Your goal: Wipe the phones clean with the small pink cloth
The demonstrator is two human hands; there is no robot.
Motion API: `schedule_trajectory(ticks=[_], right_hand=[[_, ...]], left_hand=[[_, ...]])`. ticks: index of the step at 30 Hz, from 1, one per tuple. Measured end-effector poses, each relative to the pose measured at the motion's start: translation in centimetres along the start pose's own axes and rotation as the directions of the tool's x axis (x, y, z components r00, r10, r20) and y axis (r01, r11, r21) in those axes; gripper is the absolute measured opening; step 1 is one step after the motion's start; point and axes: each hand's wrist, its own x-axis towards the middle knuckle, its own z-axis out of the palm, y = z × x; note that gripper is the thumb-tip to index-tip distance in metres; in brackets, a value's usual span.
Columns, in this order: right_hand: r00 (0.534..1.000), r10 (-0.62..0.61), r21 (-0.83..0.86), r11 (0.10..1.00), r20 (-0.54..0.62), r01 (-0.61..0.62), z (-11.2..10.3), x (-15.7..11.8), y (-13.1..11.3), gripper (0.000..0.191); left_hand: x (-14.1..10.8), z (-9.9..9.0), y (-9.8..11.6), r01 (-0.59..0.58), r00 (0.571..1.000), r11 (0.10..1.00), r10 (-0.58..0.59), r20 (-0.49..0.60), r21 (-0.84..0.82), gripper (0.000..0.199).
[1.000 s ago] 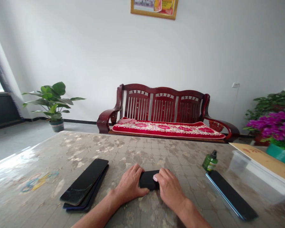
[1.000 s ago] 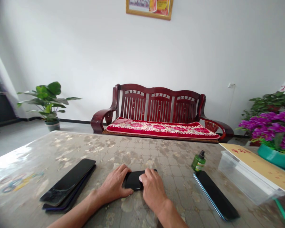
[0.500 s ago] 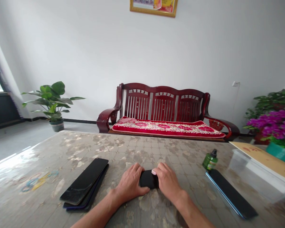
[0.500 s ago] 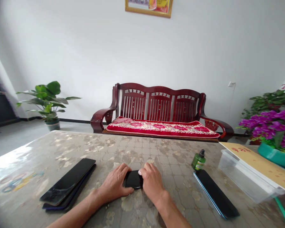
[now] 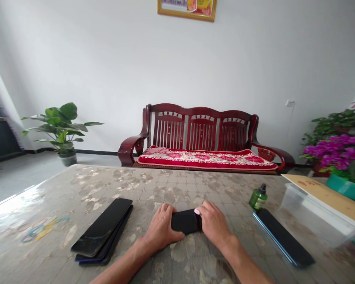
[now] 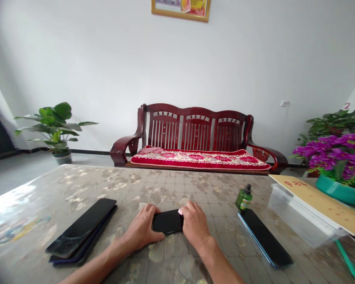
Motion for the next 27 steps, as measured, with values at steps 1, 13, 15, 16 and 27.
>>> schedule_trajectory(ticks=[1, 13, 15, 16, 27], right_hand=[[0.999, 0.034, -0.014, 0.999, -0.030, -0.034, 0.0, 0.1, 0.4, 0.029], [0.937, -0.054, -0.097, 0.995, -0.346, 0.022, -0.6, 0.2, 0.7, 0.019], [0.929, -0.079, -0.070, 0.996, -0.361, 0.057, -0.7, 0.2, 0.4, 0.019], [0.925, -0.093, -0.053, 0.995, -0.370, 0.079, -0.7, 0.1, 0.1, 0.020], [0.879, -0.253, -0.011, 0.962, -0.404, 0.272, -1.0, -0.5, -2.7, 0.020]], left_hand=[[0.0, 0.0, 0.0, 0.012, 1.000, 1.000, -0.012, 0.001, -0.024, 0.050], [-0.5, 1.2, 0.2, 0.030, 0.997, 0.956, -0.048, -0.055, -0.291, 0.051], [-0.6, 1.3, 0.1, 0.001, 0.995, 0.953, -0.030, -0.090, -0.303, 0.044], [-0.6, 1.3, 0.1, -0.013, 0.994, 0.952, -0.020, -0.107, -0.306, 0.041], [-1.2, 0.6, 0.7, -0.115, 0.985, 0.972, 0.085, -0.151, -0.204, 0.029]])
